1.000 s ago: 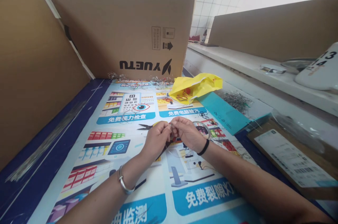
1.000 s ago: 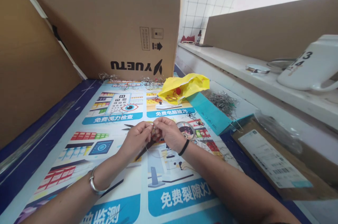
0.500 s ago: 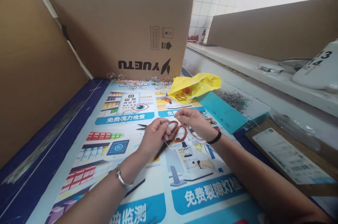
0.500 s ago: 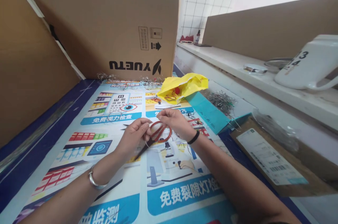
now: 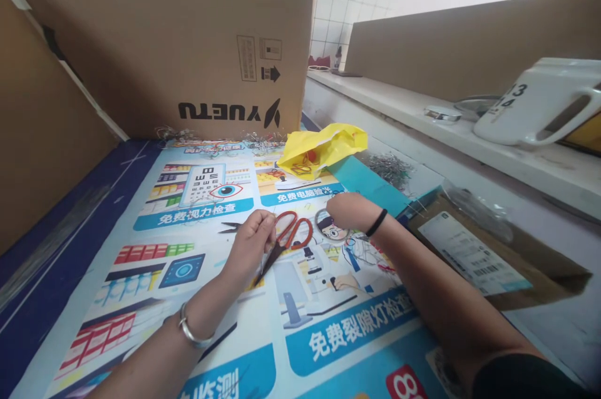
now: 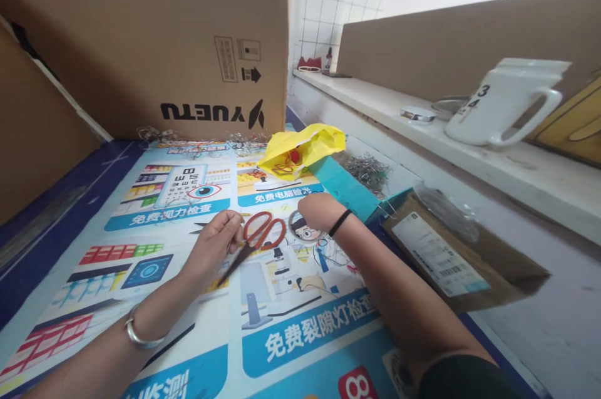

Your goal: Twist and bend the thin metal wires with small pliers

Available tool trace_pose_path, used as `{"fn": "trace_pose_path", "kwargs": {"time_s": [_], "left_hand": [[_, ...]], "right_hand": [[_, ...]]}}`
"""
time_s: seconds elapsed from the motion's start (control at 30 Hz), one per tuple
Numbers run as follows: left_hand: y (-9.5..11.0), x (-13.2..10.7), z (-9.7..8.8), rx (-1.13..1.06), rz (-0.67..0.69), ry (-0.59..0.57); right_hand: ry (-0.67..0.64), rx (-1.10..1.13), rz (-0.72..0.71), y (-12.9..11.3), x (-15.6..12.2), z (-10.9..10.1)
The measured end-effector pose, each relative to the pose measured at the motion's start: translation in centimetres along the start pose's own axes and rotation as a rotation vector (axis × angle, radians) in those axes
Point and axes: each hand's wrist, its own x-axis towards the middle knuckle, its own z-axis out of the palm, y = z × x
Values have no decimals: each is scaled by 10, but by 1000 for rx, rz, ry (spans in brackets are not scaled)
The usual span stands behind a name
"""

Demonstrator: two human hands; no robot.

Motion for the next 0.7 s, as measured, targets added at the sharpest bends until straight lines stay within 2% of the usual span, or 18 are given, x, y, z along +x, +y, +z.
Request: {"fn": "trace_pose_path", "kwargs": {"time_s": [0.33,0.53,0.63,0.7], "left_hand": [[-3,-1,4,34,-53,1],[-5,-2,4,102,-42,-10],[-6,-3,5,169,-24,-14],[-5,-4,7,214,-1,-29]], "right_hand": [[85,-62,-11,-18,-7,-5],[95,-33,-29,-6,0,0],[117,64,-44,5,-1,-6],[193,289,-138,8,-3,-13]]}}
